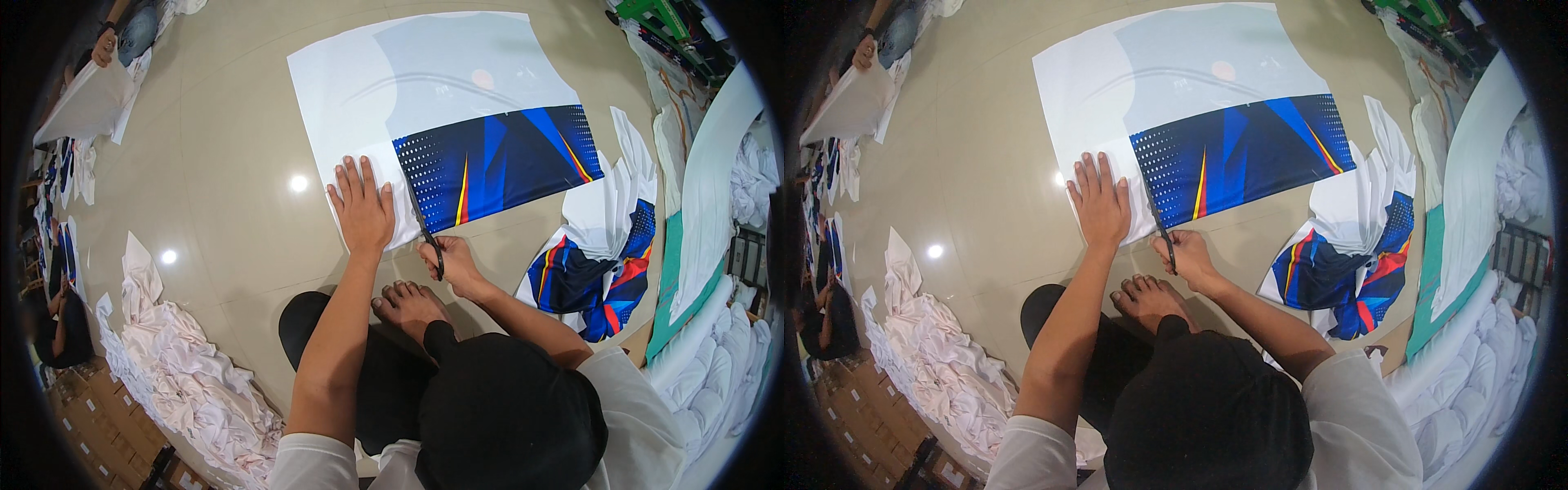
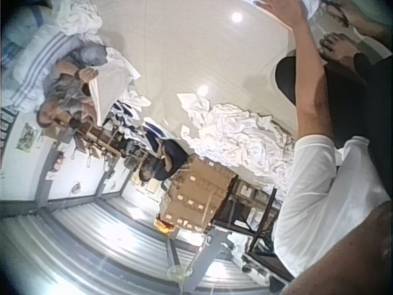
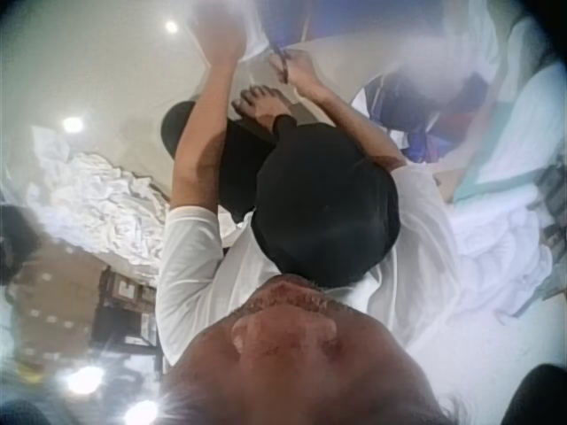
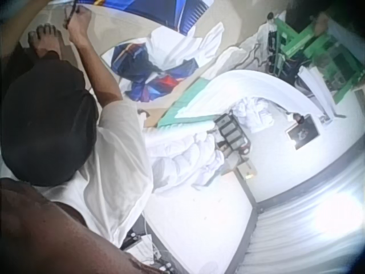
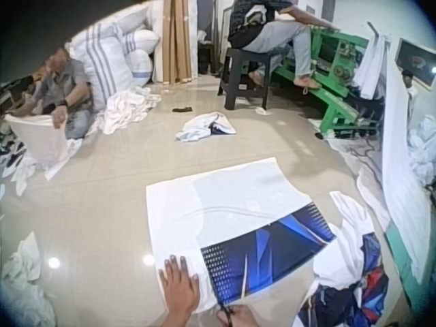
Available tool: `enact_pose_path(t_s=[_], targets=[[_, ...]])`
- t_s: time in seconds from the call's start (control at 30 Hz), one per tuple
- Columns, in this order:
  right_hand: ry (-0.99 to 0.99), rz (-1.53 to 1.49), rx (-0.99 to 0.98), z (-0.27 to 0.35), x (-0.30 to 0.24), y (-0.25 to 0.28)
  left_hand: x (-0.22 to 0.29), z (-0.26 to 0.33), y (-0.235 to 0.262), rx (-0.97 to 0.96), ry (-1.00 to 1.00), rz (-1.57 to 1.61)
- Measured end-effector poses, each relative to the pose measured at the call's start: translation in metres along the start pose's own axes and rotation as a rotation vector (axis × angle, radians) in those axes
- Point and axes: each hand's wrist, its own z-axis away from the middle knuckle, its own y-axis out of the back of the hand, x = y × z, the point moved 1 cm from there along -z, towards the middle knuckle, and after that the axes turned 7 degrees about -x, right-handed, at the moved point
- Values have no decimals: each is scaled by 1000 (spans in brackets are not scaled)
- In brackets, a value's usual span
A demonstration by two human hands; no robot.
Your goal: The person sits on the floor and uses scissors to cut a large piece of white fabric with a blue and red patterned section. They align the fabric, cut along the patterned edge, and then trim the remaining white portion into a specific shape.
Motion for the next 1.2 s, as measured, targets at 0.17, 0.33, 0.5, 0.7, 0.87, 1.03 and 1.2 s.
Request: enact_pose_path(t_s=[0.17, 0.33, 0.5, 0.7, 0.87, 1.03, 1.2], targets=[[-4, -6, -9, 0, 3, 3, 1, 0, 0, 0, -2, 0], [-20, 12, 6, 1, -3, 0, 1, 0, 1, 9, -11, 31], [28, -12, -22, -11, -15, -2, 1, 0, 0, -12, 7, 14], [31, -34, -20, -20, -23, -6, 2, 0, 3, -18, 15, 7], [3, -34, 2, -24, -21, -7, 2, 1, 2, -17, 14, 2], [19, -38, 0, -22, -23, -8, 2, 1, 2, -19, 16, 7], [46, -35, -14, -21, -23, -6, 2, 1, 2, -18, 14, 0]])
